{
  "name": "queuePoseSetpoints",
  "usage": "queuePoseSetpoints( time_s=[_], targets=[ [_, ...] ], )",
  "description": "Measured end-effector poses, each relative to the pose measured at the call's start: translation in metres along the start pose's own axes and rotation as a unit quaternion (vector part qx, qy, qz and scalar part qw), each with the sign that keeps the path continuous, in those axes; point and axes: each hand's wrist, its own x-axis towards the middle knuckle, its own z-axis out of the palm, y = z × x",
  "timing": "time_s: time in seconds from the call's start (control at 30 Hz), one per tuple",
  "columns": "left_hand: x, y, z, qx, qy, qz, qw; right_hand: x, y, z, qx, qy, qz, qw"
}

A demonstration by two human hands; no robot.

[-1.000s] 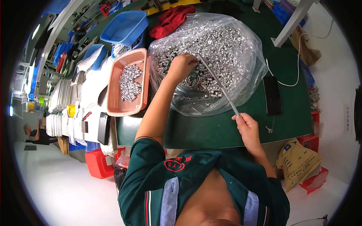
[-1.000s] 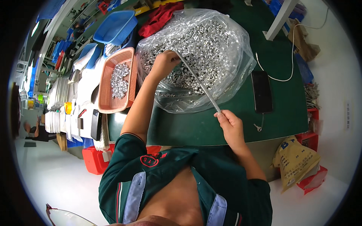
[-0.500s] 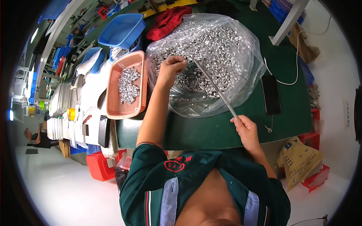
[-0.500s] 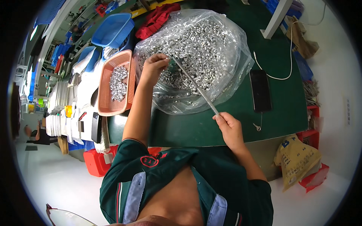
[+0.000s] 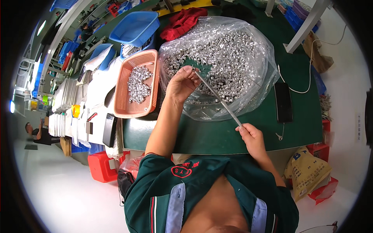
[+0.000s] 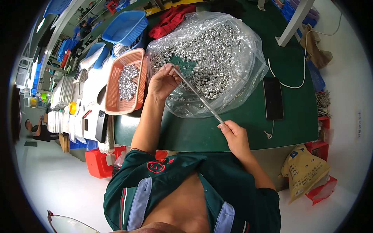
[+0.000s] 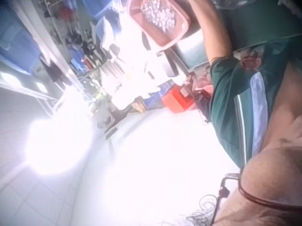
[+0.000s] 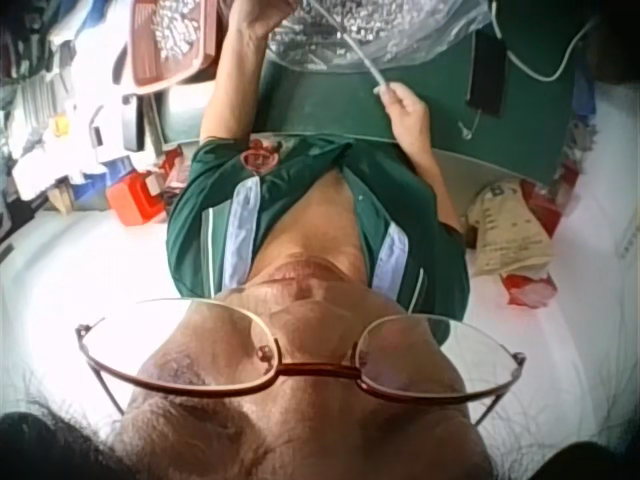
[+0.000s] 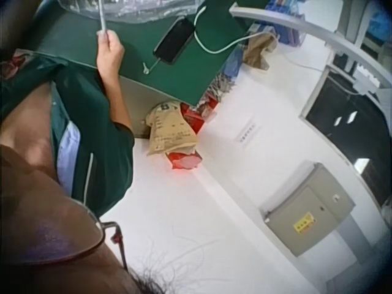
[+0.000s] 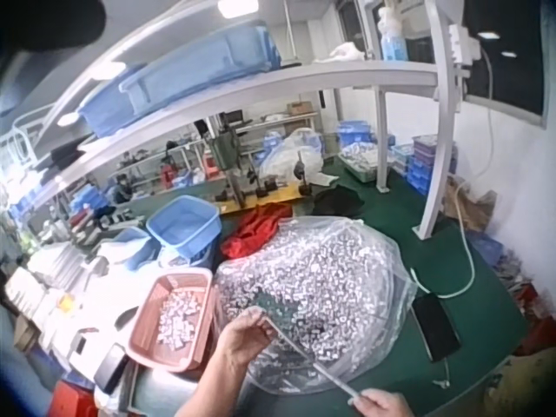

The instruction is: The person uses a long metal rod to pick up small silver metal pieces from a large plastic bag and places them into a pink basket. The person repeats this action continuously throughout the video, handling the parts one at a time.

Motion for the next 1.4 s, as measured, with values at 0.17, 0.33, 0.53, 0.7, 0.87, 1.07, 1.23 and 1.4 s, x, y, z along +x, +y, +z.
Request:
queuePoseSetpoints(
  time_s=[0.17, 0.33, 0.53, 0.7, 0.87, 1.07, 1.23, 1.4],
  targets=[
    [-0.006, -0.002, 0.011, 0.222, 0.072, 0.087, 0.969, 0.0, 0.003, -0.001, -0.03, 0.014, -0.024, 0.999],
    [-0.015, 0.0, 0.02, 0.309, 0.071, 0.135, 0.939, -0.005, 0.001, -0.001, -0.027, 0.014, -0.019, 0.999],
    [-0.023, -0.007, 0.022, 0.299, 0.056, 0.089, 0.948, -0.008, -0.006, 0.007, -0.041, 0.022, -0.027, 0.999],
    [-0.036, -0.033, 0.055, 0.434, 0.023, -0.021, 0.9, 0.005, -0.007, 0.009, -0.005, 0.026, -0.05, 0.998],
    [-0.002, -0.008, 0.022, 0.738, 0.086, 0.117, 0.659, 0.008, -0.009, 0.002, 0.004, 0.049, -0.042, 0.998],
    [0.033, -0.011, 0.0, 0.852, -0.015, 0.113, 0.511, 0.005, -0.007, -0.003, 0.034, 0.05, -0.02, 0.998],
    [0.039, -0.02, -0.004, 0.868, -0.019, 0.123, 0.481, 0.002, -0.003, -0.007, 0.033, 0.06, -0.015, 0.998],
    [0.044, -0.018, -0.018, 0.888, 0.02, 0.111, 0.446, 0.001, -0.006, -0.005, 0.039, 0.047, -0.001, 0.998]
  ],
)
